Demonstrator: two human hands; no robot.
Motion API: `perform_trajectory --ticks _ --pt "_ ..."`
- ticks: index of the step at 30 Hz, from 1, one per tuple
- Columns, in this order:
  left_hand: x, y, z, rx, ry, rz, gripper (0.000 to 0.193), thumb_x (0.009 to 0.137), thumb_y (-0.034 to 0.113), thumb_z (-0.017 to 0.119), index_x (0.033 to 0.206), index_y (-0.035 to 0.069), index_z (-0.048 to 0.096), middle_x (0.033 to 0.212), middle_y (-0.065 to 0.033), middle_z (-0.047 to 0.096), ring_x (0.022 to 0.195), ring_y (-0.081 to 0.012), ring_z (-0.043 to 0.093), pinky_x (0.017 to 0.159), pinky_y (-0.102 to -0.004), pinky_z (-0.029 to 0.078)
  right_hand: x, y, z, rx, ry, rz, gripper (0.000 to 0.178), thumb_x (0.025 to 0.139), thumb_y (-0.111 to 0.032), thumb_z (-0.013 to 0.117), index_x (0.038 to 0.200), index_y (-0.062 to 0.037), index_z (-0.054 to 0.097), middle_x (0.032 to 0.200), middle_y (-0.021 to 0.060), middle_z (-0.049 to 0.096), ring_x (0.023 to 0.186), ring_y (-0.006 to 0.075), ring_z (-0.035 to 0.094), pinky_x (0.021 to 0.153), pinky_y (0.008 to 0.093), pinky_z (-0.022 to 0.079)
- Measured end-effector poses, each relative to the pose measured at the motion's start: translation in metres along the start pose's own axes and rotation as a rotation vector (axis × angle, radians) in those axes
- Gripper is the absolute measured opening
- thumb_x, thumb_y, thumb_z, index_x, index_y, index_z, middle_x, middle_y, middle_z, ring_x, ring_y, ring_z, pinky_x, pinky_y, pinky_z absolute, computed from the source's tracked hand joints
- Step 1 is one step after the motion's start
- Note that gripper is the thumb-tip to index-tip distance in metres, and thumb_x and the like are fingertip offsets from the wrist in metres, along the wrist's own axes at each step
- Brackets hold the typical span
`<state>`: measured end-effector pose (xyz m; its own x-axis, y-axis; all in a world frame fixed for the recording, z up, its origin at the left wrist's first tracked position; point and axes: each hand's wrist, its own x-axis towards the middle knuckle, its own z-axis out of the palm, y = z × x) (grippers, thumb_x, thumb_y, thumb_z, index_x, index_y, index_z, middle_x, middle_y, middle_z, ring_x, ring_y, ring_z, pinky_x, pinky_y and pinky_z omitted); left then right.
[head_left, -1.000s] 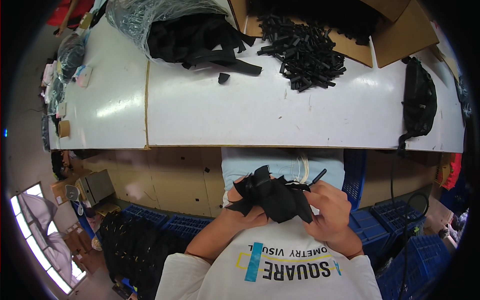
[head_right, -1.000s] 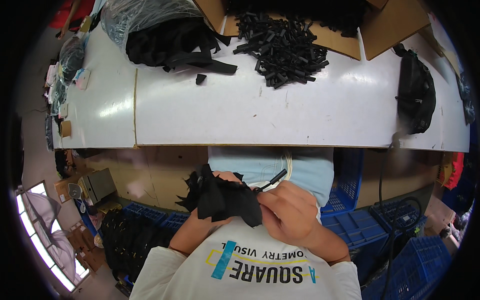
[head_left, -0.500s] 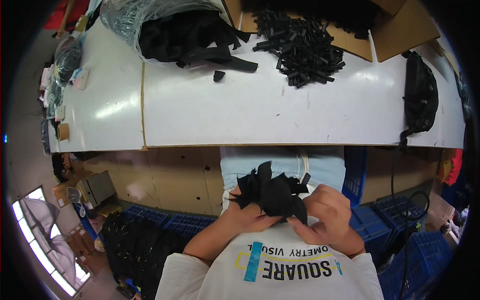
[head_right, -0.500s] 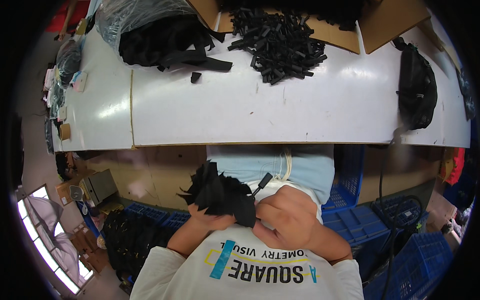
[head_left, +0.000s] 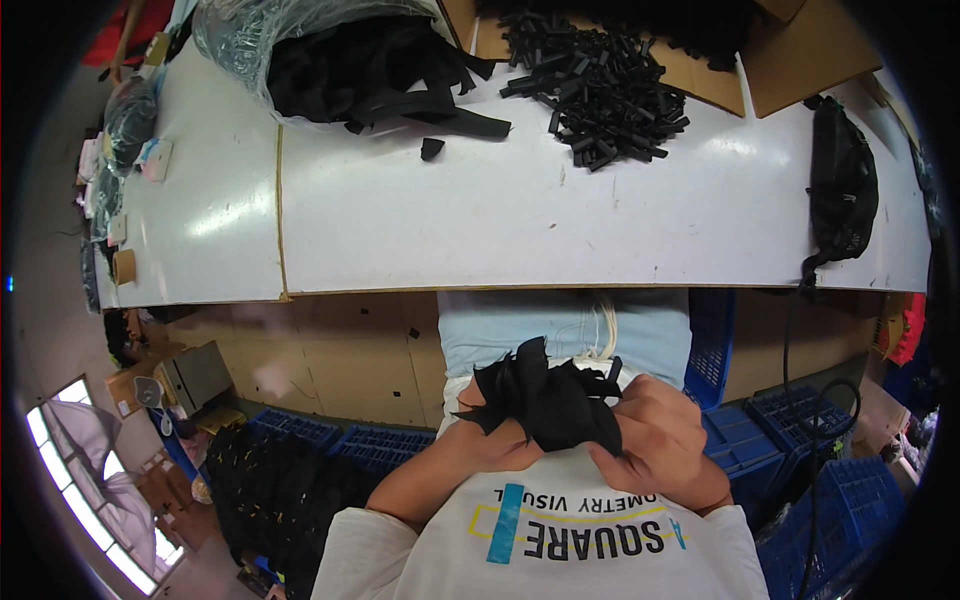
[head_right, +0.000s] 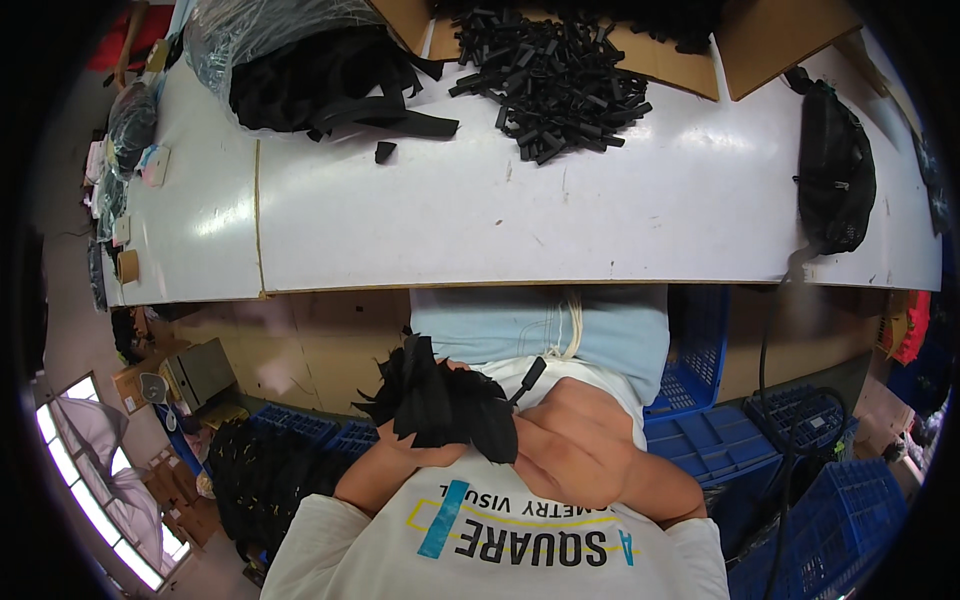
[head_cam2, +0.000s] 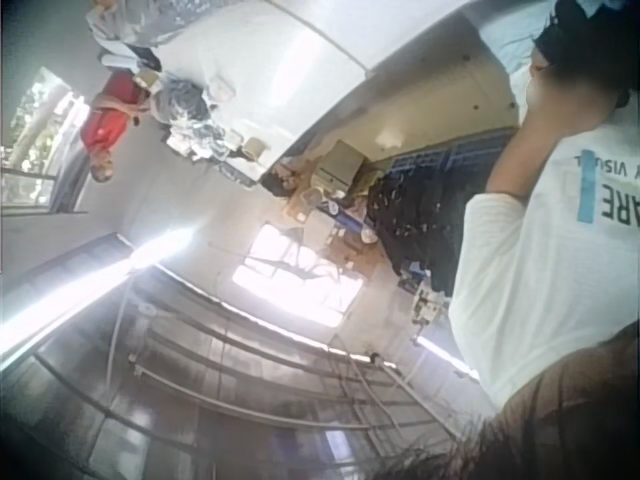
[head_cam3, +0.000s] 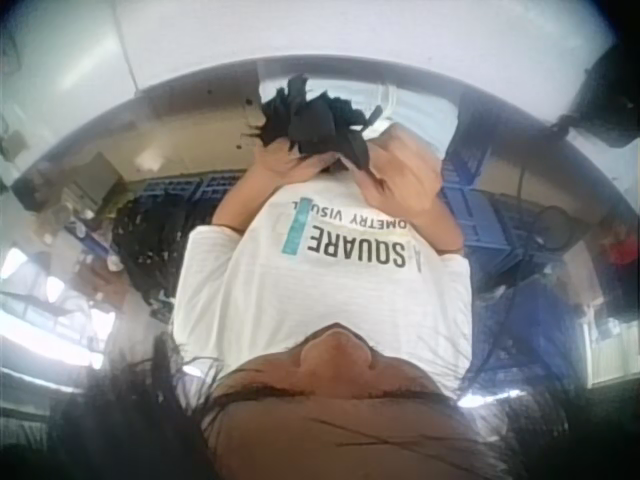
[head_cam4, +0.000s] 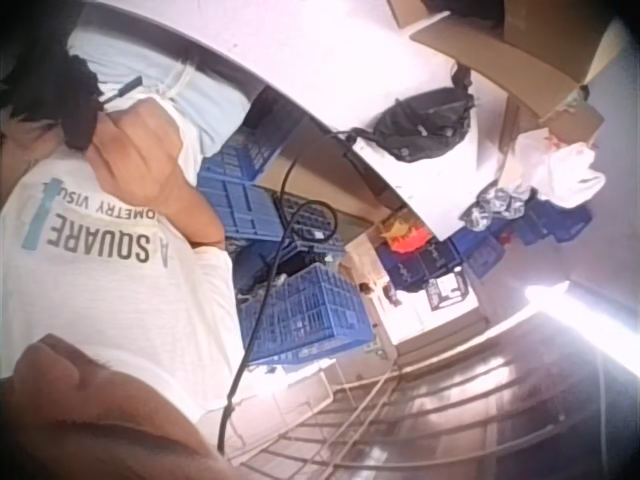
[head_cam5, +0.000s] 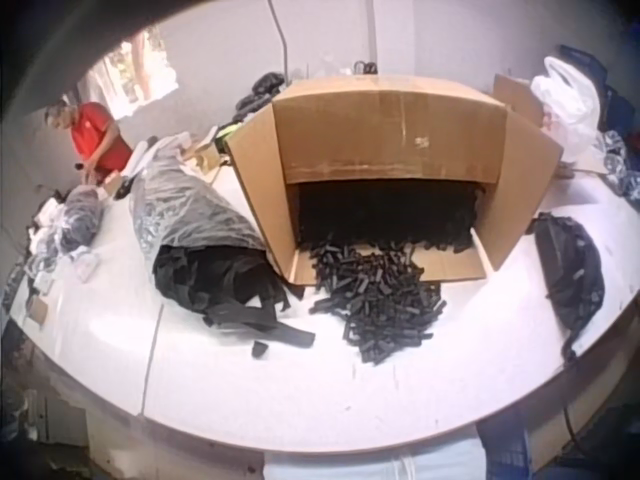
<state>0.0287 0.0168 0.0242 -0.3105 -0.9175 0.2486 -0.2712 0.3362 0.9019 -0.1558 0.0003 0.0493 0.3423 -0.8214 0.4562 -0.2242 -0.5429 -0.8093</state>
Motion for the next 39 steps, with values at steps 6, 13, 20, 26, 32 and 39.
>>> perform_trajectory --ticks 6,13,20,26,32,39 --pt "-0.027 -0.015 0.006 -0.107 -0.1 0.018 0.055 0.057 -0.001 0.073 0.109 -0.002 0.056 0.109 -0.014 0.058 0.104 -0.0245 0.055 0.094 -0.0363 0.041 -0.005 0.002 0.002 0.011 0.009 0.029 0.022 0.066 -0.001 0.071 0.084 -0.0019 0.059 0.063 0.0069 0.053 0.049 0.0194 0.048 0.044 0.0294 0.039" --pt "0.001 -0.003 0.007 -0.054 0.046 0.023 0.033 0.058 0.005 0.074 0.09 0.011 0.068 0.089 -0.0061 0.065 0.073 -0.0237 0.061 0.063 -0.0307 0.048 -0.008 0.005 0.001 0.021 0.002 0.048 0.022 0.066 -0.002 0.071 0.083 -0.0018 0.058 0.063 0.0072 0.053 0.049 0.0194 0.048 0.044 0.0293 0.039" --pt "0.002 0.0 0.0 0.001 -0.101 0.029 0.041 0.057 0.003 0.079 0.096 0.005 0.065 0.091 -0.0083 0.065 0.084 -0.0216 0.062 0.079 -0.0302 0.045 -0.001 0.003 -0.001 0.066 -0.018 0.07 0.023 0.066 -0.003 0.07 0.084 0.0004 0.057 0.061 0.0086 0.053 0.048 0.0209 0.047 0.045 0.0294 0.039" --pt "-0.007 -0.002 0.005 0.022 -0.044 0.057 0.042 0.056 0.002 0.079 0.095 0.003 0.064 0.098 -0.0091 0.063 0.089 -0.0227 0.061 0.081 -0.0321 0.046 0.0 0.004 0.0 0.104 0.004 0.072 0.022 0.066 -0.003 0.068 0.083 0.0029 0.056 0.057 0.0084 0.049 0.047 0.0208 0.045 0.044 0.0293 0.038" --pt "-0.011 -0.004 0.006 -0.017 -0.051 -0.005 0.038 0.057 0.0 0.076 0.093 0.001 0.065 0.094 -0.0097 0.064 0.084 -0.0203 0.062 0.075 -0.0304 0.048 0.0 0.005 0.001 0.148 0.022 0.12 0.018 0.064 0.0 0.067 0.078 0.0033 0.056 0.058 0.0091 0.048 0.046 0.0198 0.044 0.043 0.0285 0.037" --pt "0.005 0.002 0.014 -0.081 0.034 -0.075 0.019 0.067 0.006 0.072 0.086 0.009 0.068 0.085 -0.0062 0.067 0.071 -0.0198 0.064 0.062 -0.0287 0.049 -0.003 0.007 0.0 0.243 -0.007 0.274 0.017 0.065 0.002 0.068 0.074 0.0013 0.054 0.061 0.009 0.052 0.049 0.0167 0.047 0.045 0.0255 0.036"
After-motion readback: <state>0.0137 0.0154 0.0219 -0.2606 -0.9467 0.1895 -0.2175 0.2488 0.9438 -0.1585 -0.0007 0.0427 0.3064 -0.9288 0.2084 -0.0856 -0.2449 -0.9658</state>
